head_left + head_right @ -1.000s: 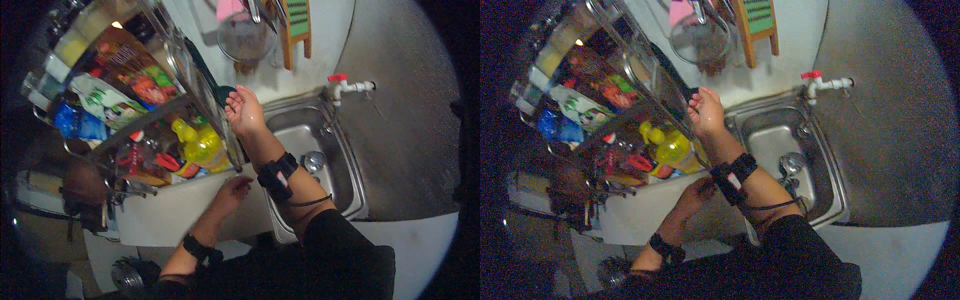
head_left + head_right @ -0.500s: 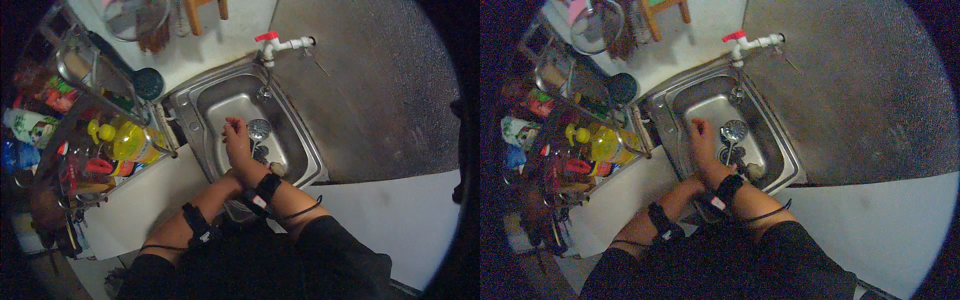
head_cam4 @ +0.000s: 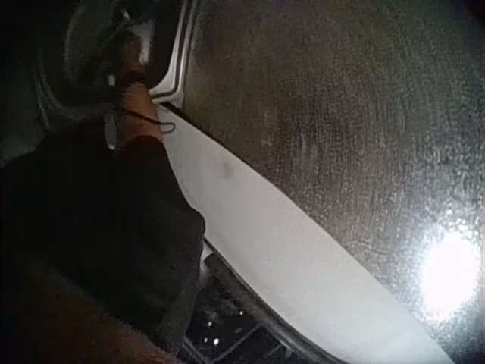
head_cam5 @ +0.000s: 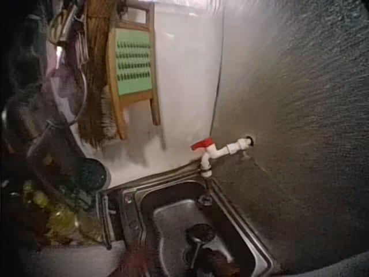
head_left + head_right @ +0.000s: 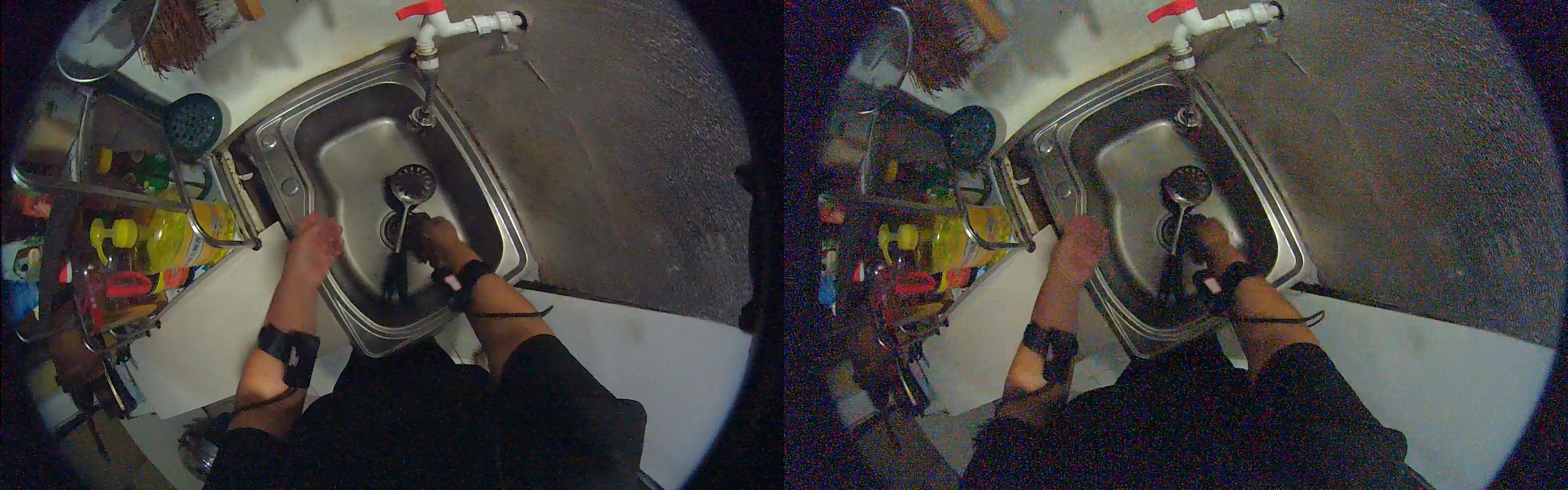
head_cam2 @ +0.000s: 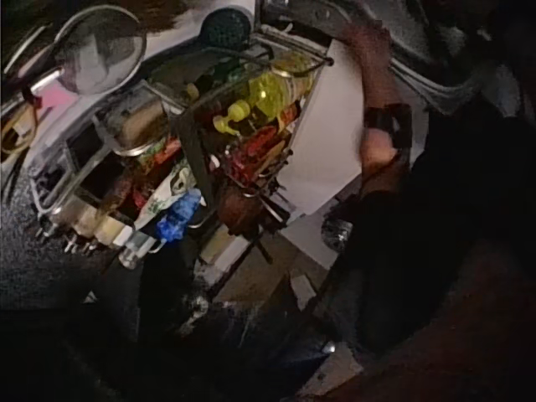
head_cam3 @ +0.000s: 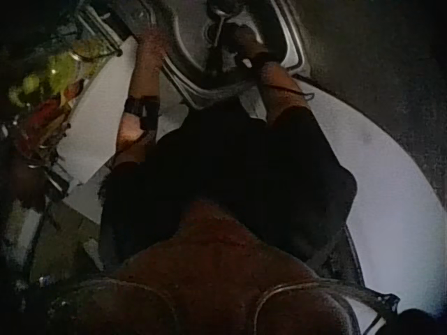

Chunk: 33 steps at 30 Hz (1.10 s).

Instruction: The person washes a green ladle and a green slotted spoon in a stainless steel sink using a metal scrubber and running water. They scrub each utensil thoroughly, rinse them under the tap, and place them on a drying rack.

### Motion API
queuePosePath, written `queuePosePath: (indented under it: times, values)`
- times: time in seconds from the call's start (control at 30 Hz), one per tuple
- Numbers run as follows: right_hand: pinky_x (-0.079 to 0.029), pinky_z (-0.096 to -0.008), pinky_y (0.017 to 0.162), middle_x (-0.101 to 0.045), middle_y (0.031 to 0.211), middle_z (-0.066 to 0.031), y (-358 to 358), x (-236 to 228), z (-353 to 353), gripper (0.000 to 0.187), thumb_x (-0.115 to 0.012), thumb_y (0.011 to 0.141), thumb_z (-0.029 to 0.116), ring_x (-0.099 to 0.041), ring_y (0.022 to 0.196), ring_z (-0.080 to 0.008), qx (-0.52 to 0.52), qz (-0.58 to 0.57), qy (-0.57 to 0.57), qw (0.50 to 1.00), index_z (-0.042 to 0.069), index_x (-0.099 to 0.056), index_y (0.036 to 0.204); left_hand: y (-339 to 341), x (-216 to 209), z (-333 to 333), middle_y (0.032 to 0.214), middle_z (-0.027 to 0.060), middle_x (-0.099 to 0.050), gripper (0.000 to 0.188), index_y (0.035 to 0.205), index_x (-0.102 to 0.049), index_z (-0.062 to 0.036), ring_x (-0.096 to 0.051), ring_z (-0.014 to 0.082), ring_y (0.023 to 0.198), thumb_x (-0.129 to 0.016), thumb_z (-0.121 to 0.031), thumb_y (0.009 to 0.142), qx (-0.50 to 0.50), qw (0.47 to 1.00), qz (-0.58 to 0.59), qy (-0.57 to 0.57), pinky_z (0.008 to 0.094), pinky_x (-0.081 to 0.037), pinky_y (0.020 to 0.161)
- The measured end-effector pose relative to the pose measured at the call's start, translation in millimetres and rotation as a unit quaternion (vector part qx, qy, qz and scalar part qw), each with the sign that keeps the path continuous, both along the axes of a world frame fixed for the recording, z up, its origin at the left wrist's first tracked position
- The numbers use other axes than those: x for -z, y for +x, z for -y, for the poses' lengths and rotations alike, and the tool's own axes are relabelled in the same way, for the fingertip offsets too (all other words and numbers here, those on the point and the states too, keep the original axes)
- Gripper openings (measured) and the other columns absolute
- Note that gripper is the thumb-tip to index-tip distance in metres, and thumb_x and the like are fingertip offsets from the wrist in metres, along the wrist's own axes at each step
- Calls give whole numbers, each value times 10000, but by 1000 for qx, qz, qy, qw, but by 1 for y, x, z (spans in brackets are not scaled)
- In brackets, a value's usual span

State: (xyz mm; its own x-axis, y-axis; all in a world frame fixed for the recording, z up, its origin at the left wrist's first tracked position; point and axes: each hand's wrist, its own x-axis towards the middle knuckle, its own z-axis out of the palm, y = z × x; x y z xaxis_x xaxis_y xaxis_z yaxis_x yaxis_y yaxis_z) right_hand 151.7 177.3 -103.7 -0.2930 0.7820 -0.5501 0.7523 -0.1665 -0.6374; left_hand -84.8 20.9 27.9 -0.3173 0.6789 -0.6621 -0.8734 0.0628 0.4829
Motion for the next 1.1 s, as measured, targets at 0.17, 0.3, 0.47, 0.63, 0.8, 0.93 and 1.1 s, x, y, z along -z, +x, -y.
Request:
queuePosePath:
  times: [0.17,0.3,0.47,0.63,0.8,0.93,1.1]
  values:
    - [-461,-351,570,-564,773,-102,5,49,56,254,-483,793,166,-565,660,-230,-226,55,1,973,47,-489,1018,17,4,6,956,82,-542,345,1107,-434,-119,-532,228,849,-550,-98,783,11,999,-2,-43,343,-449,706]
    - [-462,-360,569,-569,763,-113,-2,67,72,251,-490,790,183,-572,658,-241,-240,78,25,967,40,-498,996,18,2,9,932,70,-552,273,1067,-466,-117,-533,212,838,-529,-115,801,-9,999,-1,-33,320,-446,693]
    - [-464,-372,567,-574,750,-128,-3,91,75,251,-499,786,203,-580,656,-254,-216,69,25,974,31,-509,970,20,3,12,917,65,-559,237,1038,-487,-116,-536,195,828,-527,-128,804,-23,998,-5,-63,304,-441,683]
    - [-466,-383,565,-580,737,-143,-16,95,80,257,-508,783,223,-588,654,-268,-142,26,38,989,22,-520,943,24,2,7,919,68,-561,224,1021,-500,-110,-537,194,826,-529,-122,799,-18,998,-10,-55,310,-440,682]
    - [-460,-385,551,-568,694,-133,-25,51,75,251,-518,780,231,-579,612,-250,6,-67,-2,998,9,-521,898,31,8,-1,902,62,-567,213,1005,-510,-109,-543,194,804,-533,-121,794,1,998,27,-51,313,-441,664]
    - [-449,-360,547,-537,671,-110,-14,21,53,253,-522,784,231,-549,585,-220,122,-87,-206,967,-19,-511,821,48,26,-8,858,39,-562,196,960,-528,-121,-538,184,750,-569,-184,780,87,989,64,-97,325,-442,658]
    - [-432,-319,580,-519,697,-80,4,7,43,225,-484,815,219,-527,665,-185,-49,-2,16,999,0,-524,784,84,42,-19,804,-16,-520,200,862,-537,-156,-499,150,753,-591,-324,766,282,948,110,-100,347,-412,675]
